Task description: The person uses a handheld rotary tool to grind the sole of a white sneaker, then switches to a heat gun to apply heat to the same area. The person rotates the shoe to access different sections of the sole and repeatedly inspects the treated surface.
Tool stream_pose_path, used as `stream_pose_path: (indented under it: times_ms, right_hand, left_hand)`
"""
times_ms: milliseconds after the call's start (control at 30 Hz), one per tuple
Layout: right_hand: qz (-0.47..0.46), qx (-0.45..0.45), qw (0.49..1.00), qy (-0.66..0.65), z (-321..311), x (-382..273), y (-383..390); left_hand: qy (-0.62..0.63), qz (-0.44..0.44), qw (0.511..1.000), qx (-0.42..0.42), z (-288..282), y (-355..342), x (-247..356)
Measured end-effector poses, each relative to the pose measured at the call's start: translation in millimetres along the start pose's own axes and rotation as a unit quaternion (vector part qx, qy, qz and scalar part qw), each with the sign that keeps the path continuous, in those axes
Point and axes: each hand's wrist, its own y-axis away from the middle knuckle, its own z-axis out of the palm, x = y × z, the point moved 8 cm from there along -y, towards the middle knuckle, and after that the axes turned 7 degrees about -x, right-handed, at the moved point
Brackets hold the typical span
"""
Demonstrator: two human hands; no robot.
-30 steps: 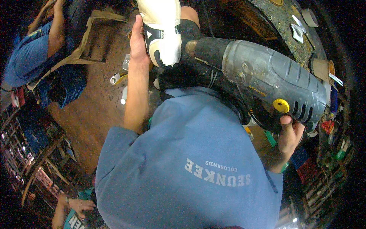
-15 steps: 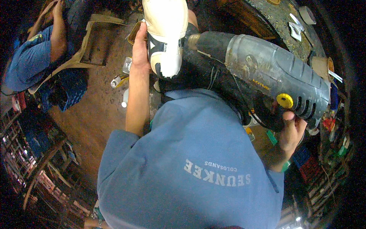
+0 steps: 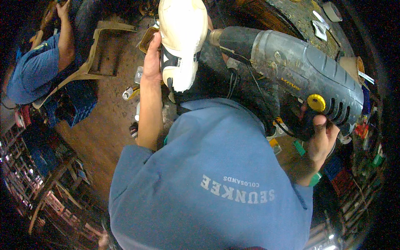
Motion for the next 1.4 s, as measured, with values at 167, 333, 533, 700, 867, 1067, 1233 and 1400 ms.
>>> stream_pose_path:
  times_ms: [167, 333, 533, 700, 867, 1067, 1233, 1400]
  right_hand:
    - [0.026, -0.01, 0.999, -0.026, 1, -1, 1]
    - [0.008, 0.006, 0.999, 0.036, -6, -3, -1]
    - [-0.013, 0.044, 0.999, 0.001, -13, -2, 3]
    - [-0.038, 0.021, 0.999, 0.012, -9, -3, -2]
    - [-0.061, 0.074, 0.995, -0.02, -9, -8, 1]
    - [-0.072, 0.07, 0.995, 0.006, -6, -18, -1]
    - [-0.092, 0.054, 0.994, 0.008, -4, -13, -2]
    - [-0.126, 0.06, 0.99, -0.031, -2, -11, 1]
  left_hand:
    - [-0.011, -0.008, 1.0, 0.009, -5, 5, -3]
    - [-0.049, -0.02, 0.998, 0.026, -10, 11, -3]
    - [-0.047, -0.023, 0.999, -0.013, -8, 16, -4]
    - [-0.085, -0.044, 0.995, -0.031, -7, 19, -3]
    - [-0.101, -0.037, 0.994, -0.033, -2, 21, 1]
    - [-0.112, -0.064, 0.99, -0.06, -1, 22, 4]
    - [-0.107, -0.073, 0.987, -0.09, -2, 26, 1]
    - [-0.109, -0.073, 0.988, -0.076, -5, 31, -4]
